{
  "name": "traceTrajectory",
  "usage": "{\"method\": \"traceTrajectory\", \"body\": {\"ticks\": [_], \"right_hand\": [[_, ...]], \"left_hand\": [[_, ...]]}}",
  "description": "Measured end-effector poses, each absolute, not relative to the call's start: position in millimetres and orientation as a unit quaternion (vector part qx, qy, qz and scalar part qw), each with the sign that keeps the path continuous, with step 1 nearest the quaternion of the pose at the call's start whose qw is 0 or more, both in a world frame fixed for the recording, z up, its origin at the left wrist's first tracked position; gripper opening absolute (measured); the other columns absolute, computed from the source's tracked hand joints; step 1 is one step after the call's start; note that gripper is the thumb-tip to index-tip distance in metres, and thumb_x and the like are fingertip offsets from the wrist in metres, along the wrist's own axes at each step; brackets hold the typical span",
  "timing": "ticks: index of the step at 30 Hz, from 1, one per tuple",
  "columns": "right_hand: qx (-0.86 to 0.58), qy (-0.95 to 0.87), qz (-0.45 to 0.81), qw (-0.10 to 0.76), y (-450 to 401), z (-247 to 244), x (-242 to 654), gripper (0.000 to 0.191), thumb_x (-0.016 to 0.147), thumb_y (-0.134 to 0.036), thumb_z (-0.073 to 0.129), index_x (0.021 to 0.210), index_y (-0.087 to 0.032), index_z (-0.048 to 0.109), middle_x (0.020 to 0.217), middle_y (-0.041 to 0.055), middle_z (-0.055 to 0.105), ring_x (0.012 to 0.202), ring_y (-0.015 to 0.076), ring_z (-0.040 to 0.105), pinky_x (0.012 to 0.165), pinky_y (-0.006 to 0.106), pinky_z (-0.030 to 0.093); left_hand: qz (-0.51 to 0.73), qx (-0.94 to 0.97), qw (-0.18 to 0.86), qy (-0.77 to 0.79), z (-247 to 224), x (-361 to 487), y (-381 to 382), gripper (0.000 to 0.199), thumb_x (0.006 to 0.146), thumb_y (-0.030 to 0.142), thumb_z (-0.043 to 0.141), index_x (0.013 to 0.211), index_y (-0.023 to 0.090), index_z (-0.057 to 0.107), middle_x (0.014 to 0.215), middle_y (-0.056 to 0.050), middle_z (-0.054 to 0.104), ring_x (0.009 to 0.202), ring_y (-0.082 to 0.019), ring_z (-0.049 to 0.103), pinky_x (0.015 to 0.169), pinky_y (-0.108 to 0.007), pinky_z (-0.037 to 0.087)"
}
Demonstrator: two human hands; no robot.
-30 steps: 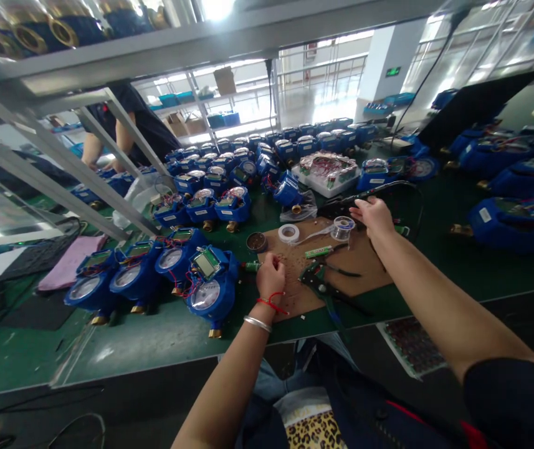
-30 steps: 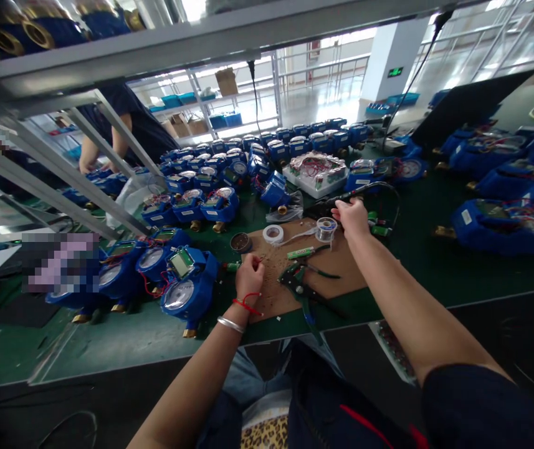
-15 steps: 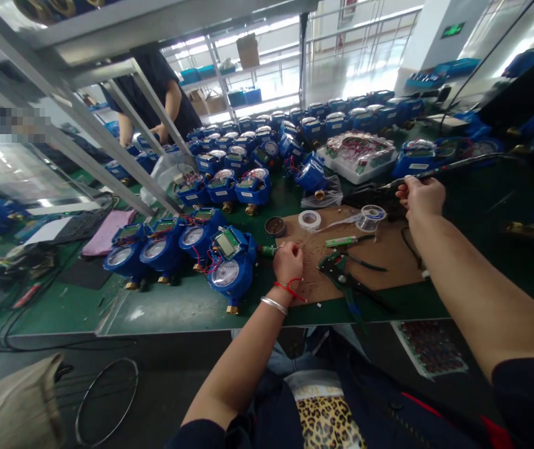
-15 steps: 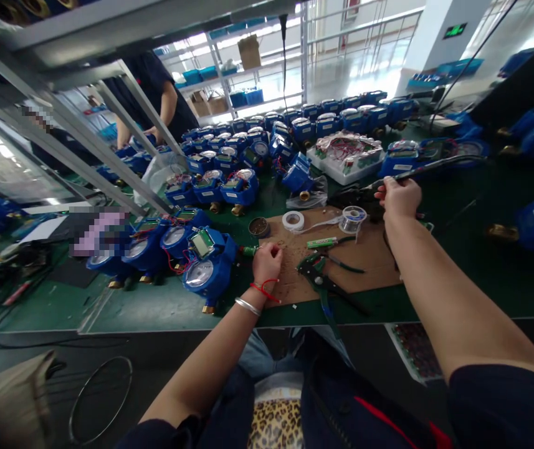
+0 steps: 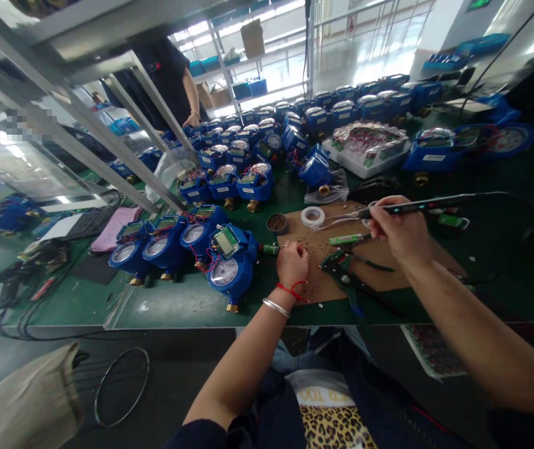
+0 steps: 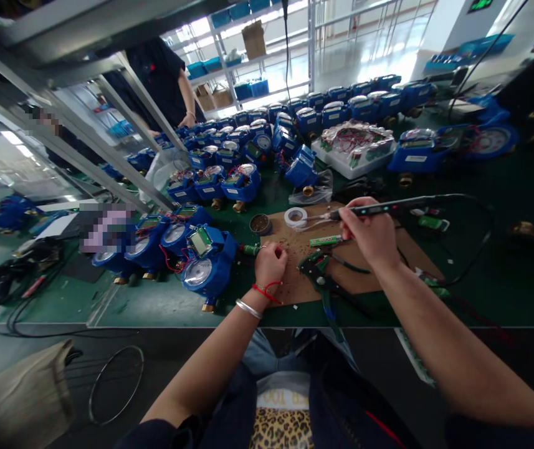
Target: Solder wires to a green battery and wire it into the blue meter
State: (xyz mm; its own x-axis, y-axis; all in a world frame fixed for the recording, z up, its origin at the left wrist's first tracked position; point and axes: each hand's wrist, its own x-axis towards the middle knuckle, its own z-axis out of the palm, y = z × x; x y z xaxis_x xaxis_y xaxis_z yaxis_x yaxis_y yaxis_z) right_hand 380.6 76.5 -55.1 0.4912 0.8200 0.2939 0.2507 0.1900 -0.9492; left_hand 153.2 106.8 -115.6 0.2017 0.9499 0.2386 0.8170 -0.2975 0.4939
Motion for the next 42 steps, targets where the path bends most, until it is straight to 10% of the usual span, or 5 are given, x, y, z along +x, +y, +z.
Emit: {"method": "traceTrajectory", "body": {"ticks": [11, 42], "right_hand": [[-0.539, -0.615, 0.347, 0.459, 70.4, -93.2, 360.5, 0.023, 0.083, -0.045, 0.064, 0.091, -0.026, 0.053, 0.073, 0.0000, 0.064, 0.063, 0.0201, 0.067, 0.057, 0.034, 0.054], [-0.546, -0.627, 0.337, 0.442, 70.4, -95.1, 360.9, 0.021, 0.085, -0.043, 0.063, 0.089, -0.025, 0.053, 0.077, 0.0000, 0.063, 0.064, 0.0187, 0.066, 0.059, 0.034, 0.055]], "left_hand": [[0.256, 0.762, 0.119, 0.582, -118.1, 154.2, 110.2, 0.013, 0.085, 0.018, 0.050, 0.072, 0.019, 0.051, 0.084, -0.006, 0.059, 0.079, -0.019, 0.056, 0.072, -0.030, 0.042], [0.269, 0.753, 0.138, 0.584, -115.6, 155.3, 110.7, 0.017, 0.084, 0.017, 0.050, 0.068, 0.020, 0.048, 0.079, -0.006, 0.058, 0.076, -0.019, 0.056, 0.071, -0.030, 0.041]]}}
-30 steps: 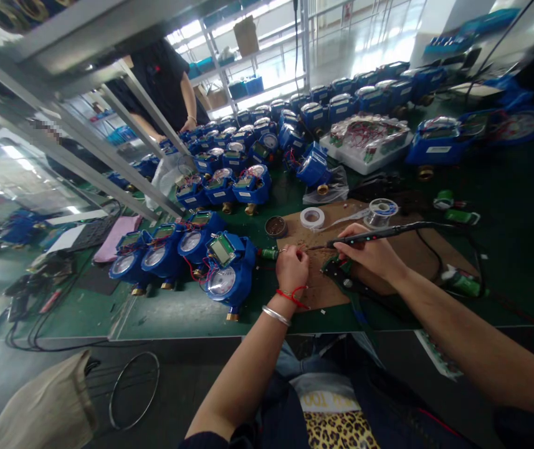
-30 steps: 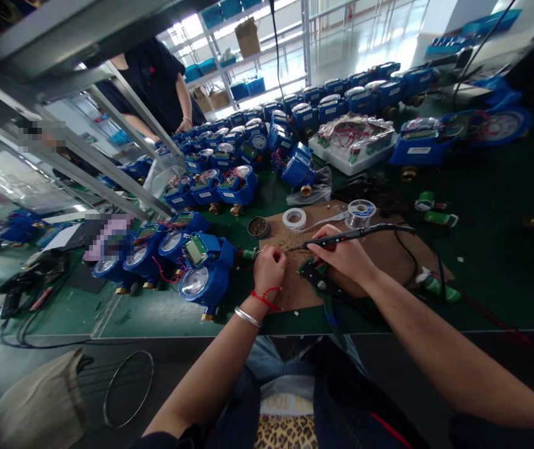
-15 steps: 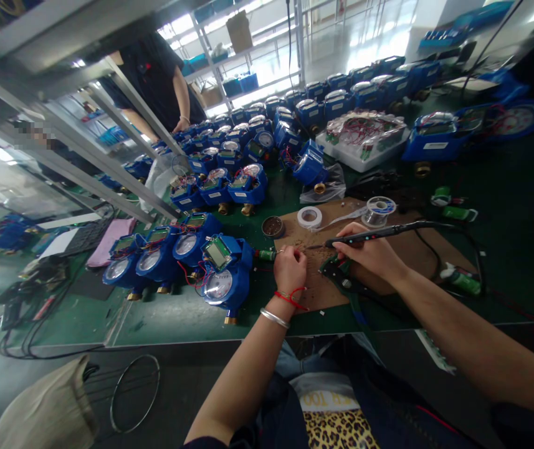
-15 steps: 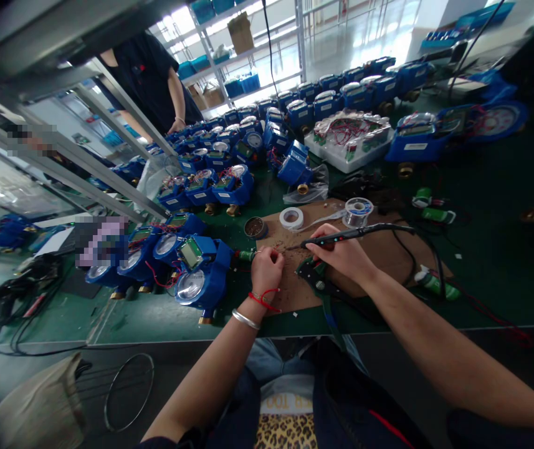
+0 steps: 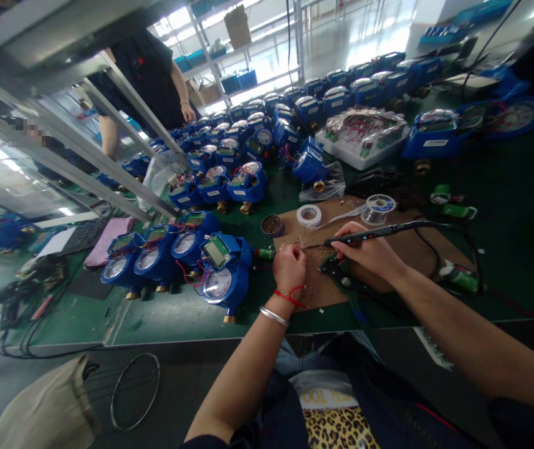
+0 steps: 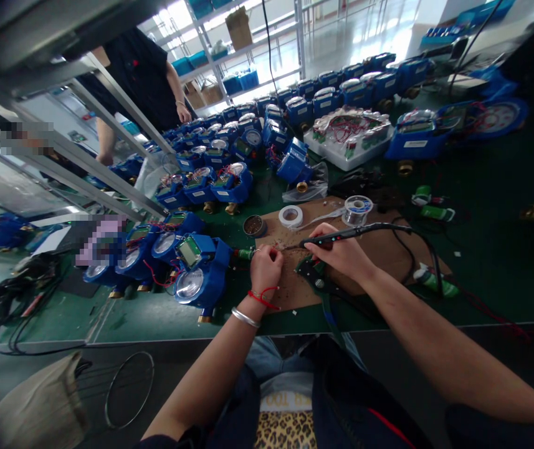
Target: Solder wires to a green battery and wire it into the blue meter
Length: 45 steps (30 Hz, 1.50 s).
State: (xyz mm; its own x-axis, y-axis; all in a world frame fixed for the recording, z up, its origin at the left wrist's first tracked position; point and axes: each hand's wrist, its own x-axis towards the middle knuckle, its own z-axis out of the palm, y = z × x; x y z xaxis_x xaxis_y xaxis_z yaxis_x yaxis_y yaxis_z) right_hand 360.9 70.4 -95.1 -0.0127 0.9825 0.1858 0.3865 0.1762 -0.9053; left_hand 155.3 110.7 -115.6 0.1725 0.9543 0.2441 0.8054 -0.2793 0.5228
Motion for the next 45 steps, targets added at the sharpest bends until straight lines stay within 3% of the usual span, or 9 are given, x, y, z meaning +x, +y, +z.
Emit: {"method": "traceTrajectory", "body": {"ticks": [8, 20, 25, 29, 34, 45], "right_hand": [[-0.541, -0.572, 0.327, 0.523, 66.8, -87.7, 365.1, 0.023, 0.085, -0.045, 0.063, 0.095, -0.027, 0.052, 0.071, -0.0007, 0.063, 0.062, 0.0187, 0.066, 0.056, 0.032, 0.055], [-0.559, -0.578, 0.301, 0.513, 67.2, -87.6, 367.1, 0.028, 0.083, -0.051, 0.063, 0.094, -0.027, 0.052, 0.076, 0.0018, 0.064, 0.062, 0.0210, 0.067, 0.058, 0.036, 0.057], [-0.567, -0.578, 0.289, 0.512, 69.5, -91.5, 370.8, 0.027, 0.082, -0.049, 0.064, 0.093, -0.027, 0.053, 0.078, 0.0020, 0.064, 0.062, 0.0218, 0.067, 0.057, 0.038, 0.057], [-0.575, -0.575, 0.280, 0.510, 69.5, -93.2, 371.3, 0.026, 0.082, -0.048, 0.065, 0.093, -0.027, 0.054, 0.080, 0.0021, 0.065, 0.063, 0.0222, 0.067, 0.059, 0.039, 0.057], [-0.576, -0.575, 0.280, 0.510, 69.7, -94.4, 371.6, 0.027, 0.082, -0.049, 0.065, 0.094, -0.027, 0.054, 0.081, 0.0026, 0.065, 0.062, 0.0227, 0.067, 0.057, 0.039, 0.056], [-0.566, -0.570, 0.284, 0.523, 67.0, -86.4, 368.0, 0.027, 0.082, -0.047, 0.065, 0.092, -0.026, 0.053, 0.078, 0.0018, 0.064, 0.062, 0.0214, 0.067, 0.054, 0.035, 0.055]], "left_hand": [[0.282, 0.753, 0.143, 0.576, -119.3, 152.8, 112.0, 0.016, 0.086, 0.018, 0.050, 0.070, 0.019, 0.050, 0.079, -0.005, 0.057, 0.076, -0.018, 0.055, 0.072, -0.030, 0.042], [0.305, 0.767, 0.176, 0.537, -116.2, 149.1, 108.6, 0.008, 0.088, 0.021, 0.052, 0.088, 0.017, 0.059, 0.091, -0.007, 0.060, 0.087, -0.019, 0.058, 0.079, -0.030, 0.045], [0.323, 0.765, 0.197, 0.521, -114.6, 148.9, 107.4, 0.020, 0.091, 0.021, 0.048, 0.106, 0.015, 0.058, 0.103, -0.010, 0.061, 0.096, -0.020, 0.058, 0.087, -0.031, 0.046], [0.341, 0.766, 0.213, 0.501, -116.1, 146.2, 109.4, 0.028, 0.096, 0.022, 0.037, 0.110, 0.014, 0.059, 0.108, -0.012, 0.063, 0.105, -0.021, 0.058, 0.096, -0.032, 0.044], [0.345, 0.733, 0.266, 0.522, -117.6, 144.2, 109.7, 0.034, 0.099, 0.027, 0.032, 0.116, 0.014, 0.059, 0.101, -0.011, 0.068, 0.097, -0.021, 0.063, 0.089, -0.033, 0.047], [0.341, 0.726, 0.266, 0.535, -114.6, 145.5, 109.2, 0.027, 0.099, 0.028, 0.035, 0.100, 0.019, 0.061, 0.100, -0.007, 0.069, 0.095, -0.021, 0.064, 0.082, -0.030, 0.046]]}}
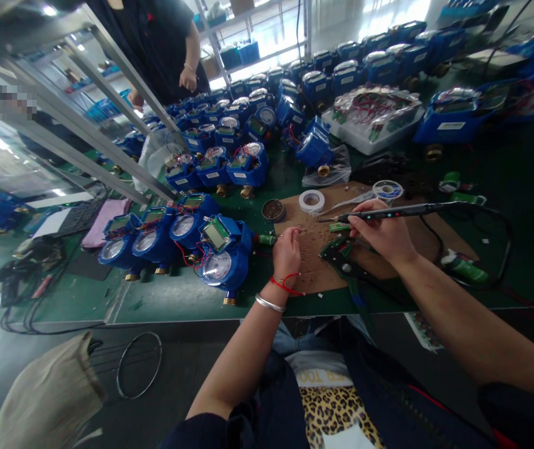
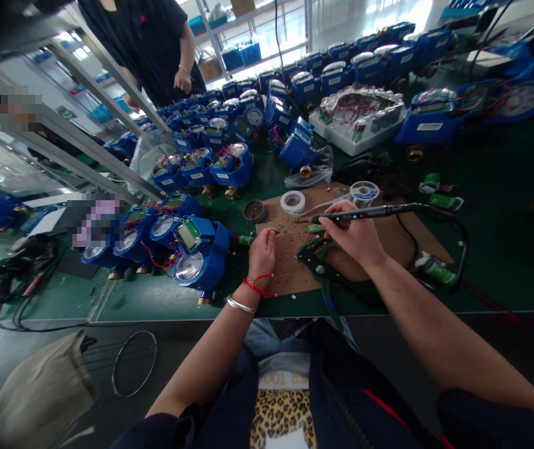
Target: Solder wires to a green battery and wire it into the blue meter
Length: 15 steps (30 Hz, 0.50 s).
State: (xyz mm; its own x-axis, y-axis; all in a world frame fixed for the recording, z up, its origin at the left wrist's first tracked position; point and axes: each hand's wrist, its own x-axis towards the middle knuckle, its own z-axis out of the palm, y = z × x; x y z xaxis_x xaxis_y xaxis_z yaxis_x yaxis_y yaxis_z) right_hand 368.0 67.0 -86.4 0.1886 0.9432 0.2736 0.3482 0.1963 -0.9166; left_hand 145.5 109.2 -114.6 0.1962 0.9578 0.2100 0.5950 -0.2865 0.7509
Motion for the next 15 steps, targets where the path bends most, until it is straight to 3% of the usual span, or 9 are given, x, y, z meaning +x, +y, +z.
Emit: {"method": "traceTrajectory", "body": {"ticks": [15], "right_hand": [[-0.558, -0.571, 0.288, 0.529, 66.4, -86.5, 368.5, 0.025, 0.084, -0.044, 0.064, 0.093, -0.025, 0.052, 0.079, 0.0015, 0.062, 0.061, 0.0191, 0.066, 0.052, 0.032, 0.054]], "left_hand": [[0.375, 0.701, 0.293, 0.531, -117.8, 140.6, 115.5, 0.025, 0.098, 0.030, 0.038, 0.089, 0.018, 0.058, 0.090, -0.005, 0.067, 0.084, -0.017, 0.061, 0.074, -0.026, 0.044]]}}
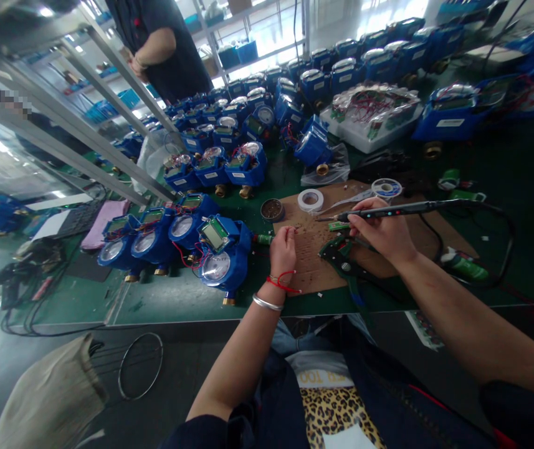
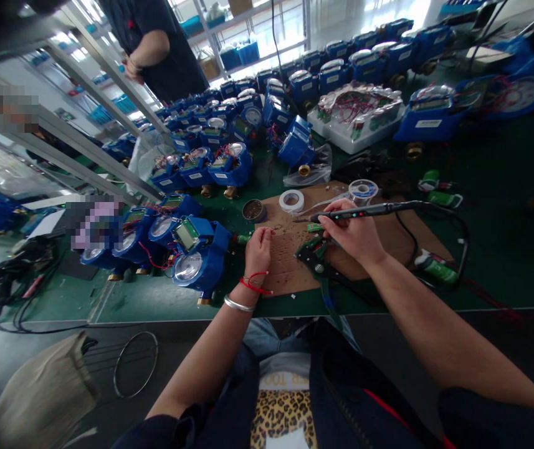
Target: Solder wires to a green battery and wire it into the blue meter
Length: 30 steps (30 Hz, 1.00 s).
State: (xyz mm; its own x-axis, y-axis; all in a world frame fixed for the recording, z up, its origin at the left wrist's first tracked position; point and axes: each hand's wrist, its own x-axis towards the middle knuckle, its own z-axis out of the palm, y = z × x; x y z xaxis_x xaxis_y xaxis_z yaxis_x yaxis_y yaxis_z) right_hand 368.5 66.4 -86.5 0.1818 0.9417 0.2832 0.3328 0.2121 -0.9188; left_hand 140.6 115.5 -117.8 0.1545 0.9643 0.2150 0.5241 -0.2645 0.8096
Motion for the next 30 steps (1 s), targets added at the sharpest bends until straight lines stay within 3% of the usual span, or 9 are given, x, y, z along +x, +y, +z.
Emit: {"method": "traceTrajectory", "body": {"ticks": [17, 21, 26, 30], "right_hand": [[-0.557, -0.567, 0.296, 0.530, 66.2, -85.9, 369.0, 0.022, 0.084, -0.042, 0.064, 0.092, -0.025, 0.053, 0.077, 0.0009, 0.064, 0.061, 0.0193, 0.067, 0.054, 0.032, 0.054], [-0.559, -0.563, 0.296, 0.532, 67.4, -88.0, 370.2, 0.023, 0.083, -0.043, 0.065, 0.092, -0.025, 0.053, 0.077, 0.0007, 0.064, 0.060, 0.0192, 0.067, 0.053, 0.032, 0.055], [-0.560, -0.568, 0.284, 0.532, 68.8, -89.4, 371.7, 0.023, 0.083, -0.042, 0.065, 0.092, -0.024, 0.054, 0.075, 0.0000, 0.065, 0.060, 0.0186, 0.067, 0.053, 0.030, 0.055], [-0.557, -0.572, 0.282, 0.532, 68.8, -90.0, 371.9, 0.022, 0.083, -0.040, 0.065, 0.093, -0.024, 0.054, 0.074, -0.0003, 0.064, 0.060, 0.0183, 0.067, 0.054, 0.030, 0.055]], "left_hand": [[0.380, 0.703, 0.299, 0.522, -117.3, 139.7, 114.2, 0.026, 0.098, 0.032, 0.038, 0.090, 0.018, 0.059, 0.088, -0.005, 0.066, 0.083, -0.016, 0.061, 0.074, -0.025, 0.044], [0.377, 0.702, 0.309, 0.518, -116.3, 142.0, 112.3, 0.020, 0.094, 0.026, 0.044, 0.100, 0.017, 0.061, 0.098, -0.007, 0.068, 0.092, -0.019, 0.062, 0.083, -0.029, 0.047], [0.372, 0.704, 0.325, 0.509, -114.1, 144.3, 110.9, 0.030, 0.092, 0.017, 0.038, 0.108, 0.016, 0.063, 0.110, -0.008, 0.068, 0.107, -0.020, 0.060, 0.095, -0.032, 0.045], [0.365, 0.698, 0.338, 0.515, -117.1, 143.0, 112.4, 0.030, 0.094, 0.020, 0.037, 0.112, 0.016, 0.060, 0.089, -0.006, 0.068, 0.087, -0.018, 0.064, 0.082, -0.030, 0.048]]}}
